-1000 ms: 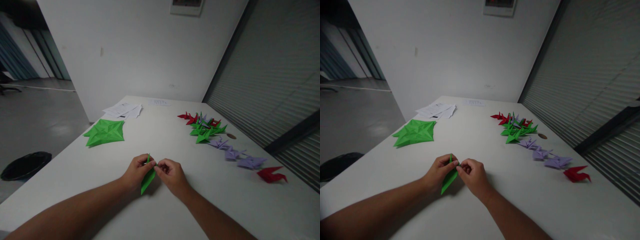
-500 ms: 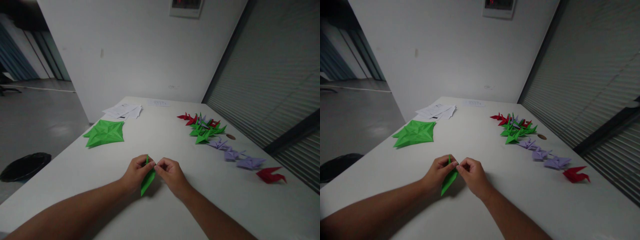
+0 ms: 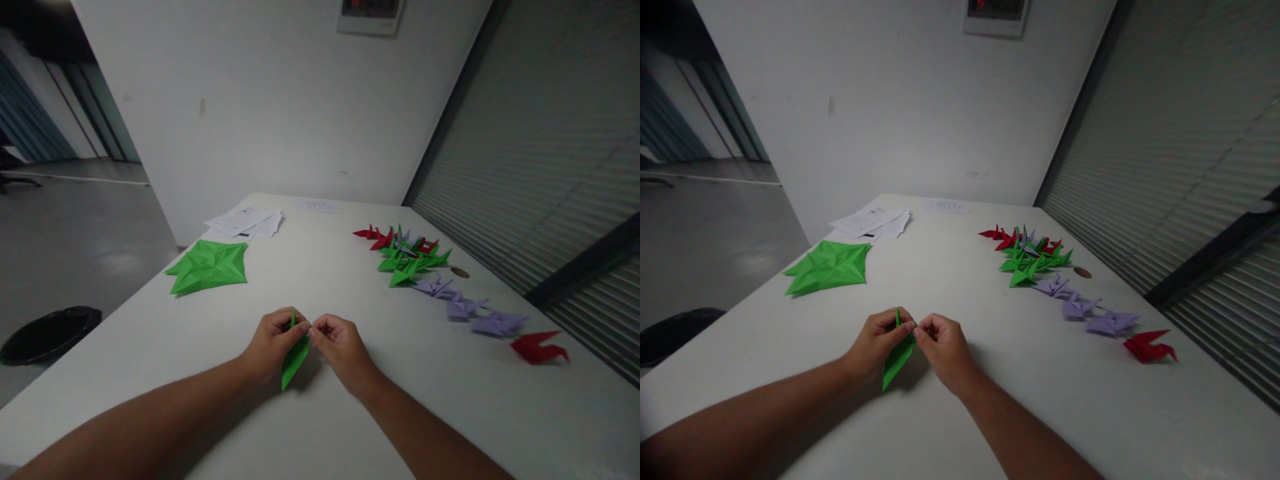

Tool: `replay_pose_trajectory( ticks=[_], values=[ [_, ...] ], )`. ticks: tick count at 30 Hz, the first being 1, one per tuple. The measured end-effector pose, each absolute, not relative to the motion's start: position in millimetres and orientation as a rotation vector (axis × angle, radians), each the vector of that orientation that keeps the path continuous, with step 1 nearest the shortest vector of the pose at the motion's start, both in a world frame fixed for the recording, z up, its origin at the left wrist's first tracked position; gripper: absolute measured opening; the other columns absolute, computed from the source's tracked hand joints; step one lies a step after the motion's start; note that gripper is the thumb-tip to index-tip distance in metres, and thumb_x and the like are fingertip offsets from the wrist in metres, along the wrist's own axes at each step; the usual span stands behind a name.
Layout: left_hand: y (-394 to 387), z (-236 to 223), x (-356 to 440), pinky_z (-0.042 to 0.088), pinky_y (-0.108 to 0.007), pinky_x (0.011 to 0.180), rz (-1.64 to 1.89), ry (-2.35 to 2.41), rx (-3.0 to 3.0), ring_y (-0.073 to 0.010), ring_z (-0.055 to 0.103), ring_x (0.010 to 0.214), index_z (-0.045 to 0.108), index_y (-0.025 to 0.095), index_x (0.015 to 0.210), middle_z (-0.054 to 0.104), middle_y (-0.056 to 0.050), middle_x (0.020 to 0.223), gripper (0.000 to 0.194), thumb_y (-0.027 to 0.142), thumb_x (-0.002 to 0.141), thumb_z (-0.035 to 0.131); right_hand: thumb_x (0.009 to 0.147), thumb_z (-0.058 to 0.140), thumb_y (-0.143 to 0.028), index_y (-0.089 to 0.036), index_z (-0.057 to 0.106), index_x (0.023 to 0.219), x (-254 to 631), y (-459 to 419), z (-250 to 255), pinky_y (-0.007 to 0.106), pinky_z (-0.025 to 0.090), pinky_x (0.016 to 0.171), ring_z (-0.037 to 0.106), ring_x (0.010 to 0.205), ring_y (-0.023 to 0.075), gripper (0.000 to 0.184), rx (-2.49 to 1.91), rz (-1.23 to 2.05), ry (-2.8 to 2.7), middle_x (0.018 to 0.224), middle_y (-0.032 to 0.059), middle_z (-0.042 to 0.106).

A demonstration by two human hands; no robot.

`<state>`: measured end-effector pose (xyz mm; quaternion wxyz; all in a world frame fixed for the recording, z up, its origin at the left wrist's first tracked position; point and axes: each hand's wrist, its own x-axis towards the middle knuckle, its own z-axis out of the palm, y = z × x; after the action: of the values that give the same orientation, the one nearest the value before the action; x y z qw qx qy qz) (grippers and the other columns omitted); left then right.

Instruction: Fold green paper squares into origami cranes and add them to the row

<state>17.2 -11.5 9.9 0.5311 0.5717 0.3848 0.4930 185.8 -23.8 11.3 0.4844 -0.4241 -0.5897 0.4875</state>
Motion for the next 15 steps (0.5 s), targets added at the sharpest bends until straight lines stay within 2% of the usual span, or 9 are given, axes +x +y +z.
replay_pose_trajectory(
  ticks=[9,15],
  values=[
    [-11.0,10.6,18.1,0.041,-0.025,0.063,1.179,0.891,1.297,-0.0146,0.054,0.070,0.074,0.016,0.076,0.063,-0.002,0.074,0.024,0.039,0.082,0.080,0.085,0.072,-0.046,-0.017,0.068,0.080,185.9,-22.5,5.7,0.026,0.042,0.058,0.054,0.062,0.0135,0.030,-1.065,1.176,-1.414,0.067,-0.0009,0.062],
    [-13.9,14.7,19.4,0.039,-0.024,0.058,1.172,0.906,1.272,-0.0127,0.050,0.064,0.072,0.015,0.073,0.060,-0.001,0.069,0.029,0.041,0.080,0.082,0.085,0.071,-0.043,-0.019,0.062,0.075,185.6,-23.2,8.2,0.026,0.040,0.057,0.052,0.059,0.0129,0.028,-1.052,1.151,-1.462,0.064,-0.0023,0.058]
  ],
)
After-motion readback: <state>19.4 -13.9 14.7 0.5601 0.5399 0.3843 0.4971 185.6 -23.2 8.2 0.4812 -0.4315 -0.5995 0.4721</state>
